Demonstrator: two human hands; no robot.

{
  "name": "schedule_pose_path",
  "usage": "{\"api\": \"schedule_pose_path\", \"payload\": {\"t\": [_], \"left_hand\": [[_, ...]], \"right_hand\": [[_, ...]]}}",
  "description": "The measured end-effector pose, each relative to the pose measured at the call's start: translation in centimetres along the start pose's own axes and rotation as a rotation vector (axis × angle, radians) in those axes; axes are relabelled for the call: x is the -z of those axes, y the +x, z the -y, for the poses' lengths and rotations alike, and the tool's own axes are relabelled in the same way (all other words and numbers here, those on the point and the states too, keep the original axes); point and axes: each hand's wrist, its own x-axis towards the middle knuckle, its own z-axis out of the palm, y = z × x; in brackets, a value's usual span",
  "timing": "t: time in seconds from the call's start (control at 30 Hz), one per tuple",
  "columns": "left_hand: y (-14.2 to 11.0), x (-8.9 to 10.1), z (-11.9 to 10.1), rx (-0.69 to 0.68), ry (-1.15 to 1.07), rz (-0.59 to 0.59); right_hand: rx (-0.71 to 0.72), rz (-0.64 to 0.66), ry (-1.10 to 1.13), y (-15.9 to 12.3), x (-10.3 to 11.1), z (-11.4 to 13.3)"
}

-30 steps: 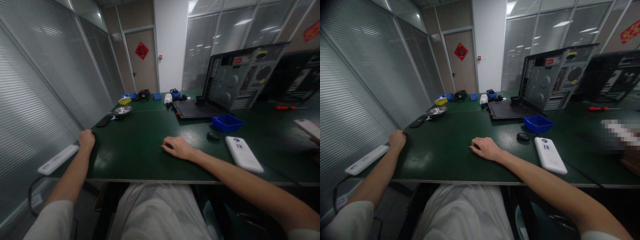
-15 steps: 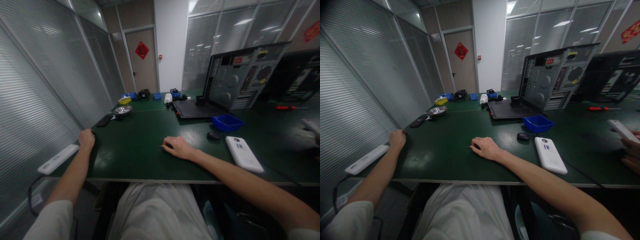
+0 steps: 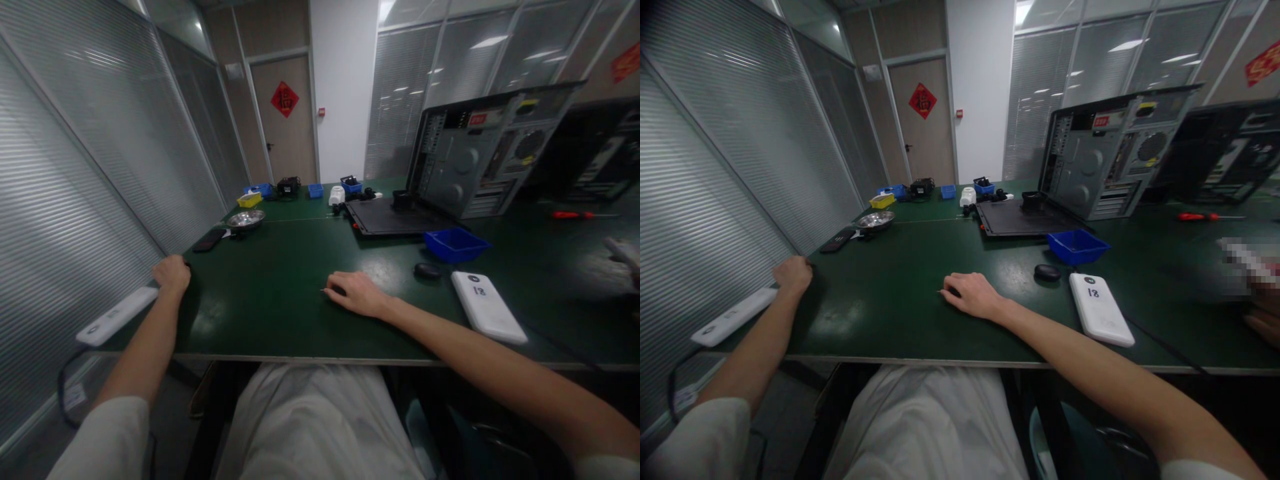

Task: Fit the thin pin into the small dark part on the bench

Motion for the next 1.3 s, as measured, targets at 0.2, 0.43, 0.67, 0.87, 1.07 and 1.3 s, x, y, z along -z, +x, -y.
{"api": "schedule_pose_path", "payload": {"t": [0.2, 0.43, 0.67, 0.87, 1.07, 1.3], "left_hand": [[-0.5, 0.0, -0.5, 0.092, 0.061, -0.055], [-3.8, 1.0, -9.0, -0.414, -0.189, -0.044], [-13.9, 2.6, -21.4, -1.050, -0.558, 0.195], [-16.2, 1.7, -23.1, -1.093, -0.688, 0.187], [-15.8, 0.9, -22.7, -1.017, -0.904, 0.325], [-15.7, 0.2, -22.9, -0.997, -0.914, 0.390]], "right_hand": [[-0.001, -0.008, -0.014, 0.0, -0.1, -0.1], [-0.043, -0.010, -0.013, 0.2, -0.5, -0.4], [-0.084, -0.039, -0.013, 0.1, -0.5, -0.4], [-0.113, -0.025, -0.020, 0.1, -0.4, -0.2], [-0.128, -0.006, -0.047, 0.2, -0.6, -0.3], [-0.114, 0.006, -0.075, 0.2, -0.7, -0.3]]}}
